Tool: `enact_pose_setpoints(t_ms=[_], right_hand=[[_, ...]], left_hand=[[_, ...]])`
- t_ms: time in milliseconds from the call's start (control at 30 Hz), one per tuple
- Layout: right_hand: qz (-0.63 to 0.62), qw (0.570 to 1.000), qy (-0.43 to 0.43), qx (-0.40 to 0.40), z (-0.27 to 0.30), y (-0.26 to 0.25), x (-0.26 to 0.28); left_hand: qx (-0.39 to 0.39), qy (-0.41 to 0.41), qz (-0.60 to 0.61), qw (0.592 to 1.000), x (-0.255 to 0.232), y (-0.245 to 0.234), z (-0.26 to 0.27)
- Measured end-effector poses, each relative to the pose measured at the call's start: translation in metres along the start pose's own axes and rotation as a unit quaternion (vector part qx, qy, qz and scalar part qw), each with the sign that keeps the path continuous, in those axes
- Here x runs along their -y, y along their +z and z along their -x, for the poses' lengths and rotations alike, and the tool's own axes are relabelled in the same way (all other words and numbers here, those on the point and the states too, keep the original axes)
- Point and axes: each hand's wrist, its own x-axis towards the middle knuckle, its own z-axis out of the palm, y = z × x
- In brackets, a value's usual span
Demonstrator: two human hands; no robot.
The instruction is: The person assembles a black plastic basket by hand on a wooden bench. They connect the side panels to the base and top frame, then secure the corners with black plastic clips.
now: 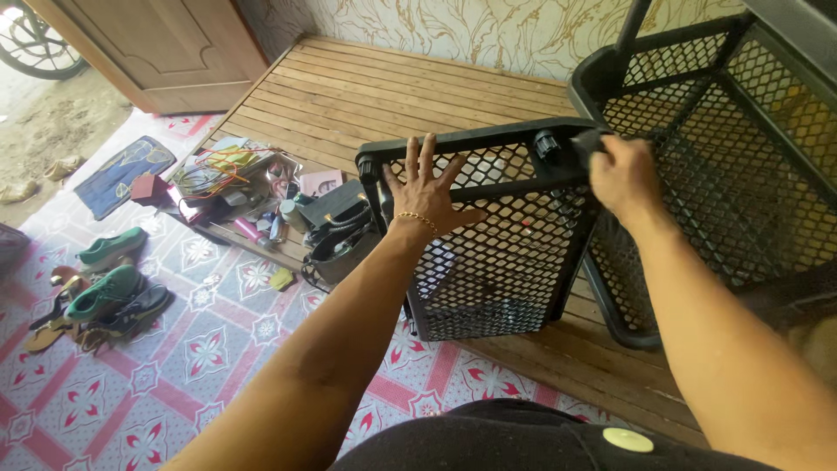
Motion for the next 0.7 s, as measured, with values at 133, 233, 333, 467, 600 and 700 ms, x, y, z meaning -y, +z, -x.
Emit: enact_pose_setpoints(t_ms=[133,233,333,467,600,700], right_hand=[[0.285,0.930,-0.222,-0.068,0.005,0.022,0.017],[0.324,0.901,-0.260,-0.127,0.027,0.037,0.031],[0.233,0.959,-0.156,-0.034,0.047,0.048,0.045],[0.174,0.973,-0.149,0.038,0.044,0.069,0.056],[0.211,0.946,-0.245,0.022,0.003,0.095,0.064],[0.204,0.943,-0.257,0.055,-0.021,0.103,0.074]], left_hand=[[-0.010,-0.007,0.007,1.000,-0.001,0.004,0.002],[-0.008,-0.016,0.021,1.000,-0.004,0.007,-0.001],[-0.020,-0.017,0.029,0.999,-0.006,0.009,-0.003],[-0.034,-0.021,0.028,0.999,-0.011,0.010,-0.003],[-0.017,-0.024,0.014,0.999,-0.012,0.005,0.000],[-0.013,-0.045,0.054,0.997,-0.010,0.002,0.005]])
